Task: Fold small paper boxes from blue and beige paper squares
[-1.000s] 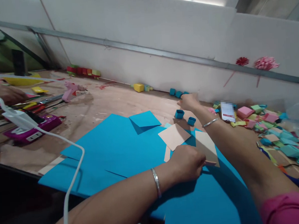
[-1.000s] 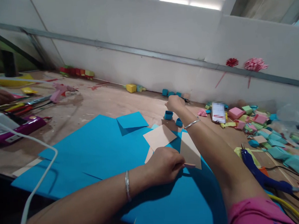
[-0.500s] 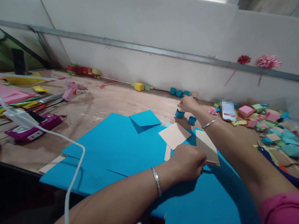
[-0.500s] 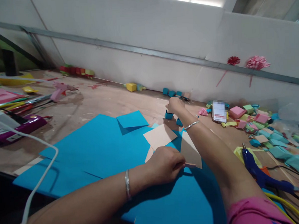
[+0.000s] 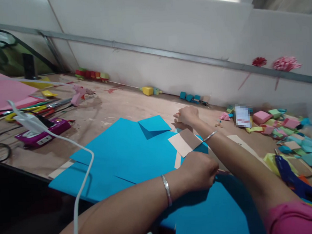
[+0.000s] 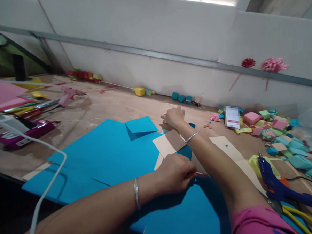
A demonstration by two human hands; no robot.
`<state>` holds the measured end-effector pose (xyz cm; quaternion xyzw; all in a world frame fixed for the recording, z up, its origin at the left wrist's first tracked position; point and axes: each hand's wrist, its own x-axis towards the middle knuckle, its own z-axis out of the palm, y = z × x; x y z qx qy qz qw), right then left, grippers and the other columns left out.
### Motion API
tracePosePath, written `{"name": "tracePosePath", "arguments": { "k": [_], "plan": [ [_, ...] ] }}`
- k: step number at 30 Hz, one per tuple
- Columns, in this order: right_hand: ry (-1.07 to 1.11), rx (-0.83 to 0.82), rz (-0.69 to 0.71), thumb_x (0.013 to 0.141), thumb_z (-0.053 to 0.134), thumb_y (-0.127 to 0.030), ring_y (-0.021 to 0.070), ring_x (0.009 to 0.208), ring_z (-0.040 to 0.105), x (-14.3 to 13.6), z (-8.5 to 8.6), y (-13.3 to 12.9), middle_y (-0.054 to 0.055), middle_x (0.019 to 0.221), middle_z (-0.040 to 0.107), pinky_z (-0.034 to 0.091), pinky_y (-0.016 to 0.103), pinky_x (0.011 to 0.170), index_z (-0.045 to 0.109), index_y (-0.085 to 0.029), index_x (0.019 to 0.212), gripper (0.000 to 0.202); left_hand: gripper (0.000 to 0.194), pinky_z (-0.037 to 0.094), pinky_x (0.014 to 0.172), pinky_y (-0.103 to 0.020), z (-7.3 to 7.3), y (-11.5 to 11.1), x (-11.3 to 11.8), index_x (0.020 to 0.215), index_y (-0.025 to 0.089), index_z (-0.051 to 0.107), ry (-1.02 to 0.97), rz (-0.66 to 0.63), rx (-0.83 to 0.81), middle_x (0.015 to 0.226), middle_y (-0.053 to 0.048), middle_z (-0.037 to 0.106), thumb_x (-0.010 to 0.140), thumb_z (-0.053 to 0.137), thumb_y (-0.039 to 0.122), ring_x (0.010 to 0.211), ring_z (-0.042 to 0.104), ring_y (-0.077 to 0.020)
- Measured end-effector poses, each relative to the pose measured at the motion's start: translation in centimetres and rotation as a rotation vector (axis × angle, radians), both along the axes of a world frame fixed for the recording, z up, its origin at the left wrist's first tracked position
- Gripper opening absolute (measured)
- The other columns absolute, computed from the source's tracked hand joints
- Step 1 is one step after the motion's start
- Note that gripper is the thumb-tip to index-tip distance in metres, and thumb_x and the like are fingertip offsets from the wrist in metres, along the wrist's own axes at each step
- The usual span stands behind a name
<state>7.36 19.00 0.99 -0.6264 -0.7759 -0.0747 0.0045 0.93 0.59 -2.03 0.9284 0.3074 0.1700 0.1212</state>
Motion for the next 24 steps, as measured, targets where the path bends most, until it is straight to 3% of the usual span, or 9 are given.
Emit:
{"name": "tracePosePath", "arguments": {
  "k": [6, 10, 15, 20, 24],
  "plan": [
    [0.014, -0.058, 0.083, 0.093, 0.057, -0.037, 0.0214, 0.107, 0.060, 5.2, 1.3, 2.0, 0.010, 0.127, 0.057, 0.052, 0.043, 0.090, 0.056, -0.018, 0.124, 0.036, 0.016, 0.032, 0.052, -0.028, 0.3, -0.2, 0.0, 0.080, 0.017, 0.070, 0.033, -0.013, -0.002, 0.082, -0.006, 0.071, 0.084, 0.056, 0.023, 0.076, 0.064, -0.0207],
    [0.043, -0.129, 0.149, 0.093, 0.057, -0.037, 0.0206, 0.103, 0.061, 7.1, 0.7, 1.5, 0.008, 0.123, 0.059, 0.053, 0.041, 0.087, 0.058, -0.018, 0.121, 0.033, 0.018, 0.034, 0.054, -0.029, 0.5, -0.2, -0.1, 0.080, 0.017, 0.070, 0.044, -0.006, -0.010, 0.083, -0.006, 0.071, 0.086, 0.054, 0.024, 0.077, 0.064, -0.0213],
    [0.122, -0.016, 0.169, 0.093, 0.057, -0.037, 0.0213, 0.106, 0.060, 6.7, 1.0, 1.2, 0.009, 0.123, 0.060, 0.051, 0.044, 0.090, 0.058, -0.018, 0.122, 0.034, 0.018, 0.035, 0.055, -0.028, 0.4, -0.1, 0.0, 0.080, 0.017, 0.069, 0.058, 0.004, -0.024, 0.085, -0.007, 0.072, 0.086, 0.054, 0.024, 0.078, 0.063, -0.0215],
    [0.178, 0.018, 0.304, 0.089, 0.060, -0.022, 0.0203, 0.109, 0.061, 4.6, 2.1, 1.7, 0.004, 0.122, 0.066, 0.048, 0.031, 0.093, 0.061, -0.022, 0.124, 0.034, 0.020, 0.032, 0.053, -0.029, 0.1, 0.1, 0.0, 0.085, 0.017, 0.071, 0.052, -0.003, -0.001, 0.083, -0.005, 0.072, 0.087, 0.053, 0.026, 0.077, 0.063, -0.0213],
    [0.144, 0.000, 0.322, 0.092, 0.060, -0.032, 0.0213, 0.107, 0.061, 3.4, 1.5, 2.1, 0.007, 0.122, 0.063, 0.050, 0.041, 0.092, 0.061, -0.019, 0.118, 0.030, 0.016, 0.028, 0.051, -0.030, 0.2, 0.0, -0.1, 0.080, 0.017, 0.070, 0.032, -0.002, 0.008, 0.081, -0.004, 0.071, 0.084, 0.056, 0.024, 0.076, 0.063, -0.0204]
  ]
}}
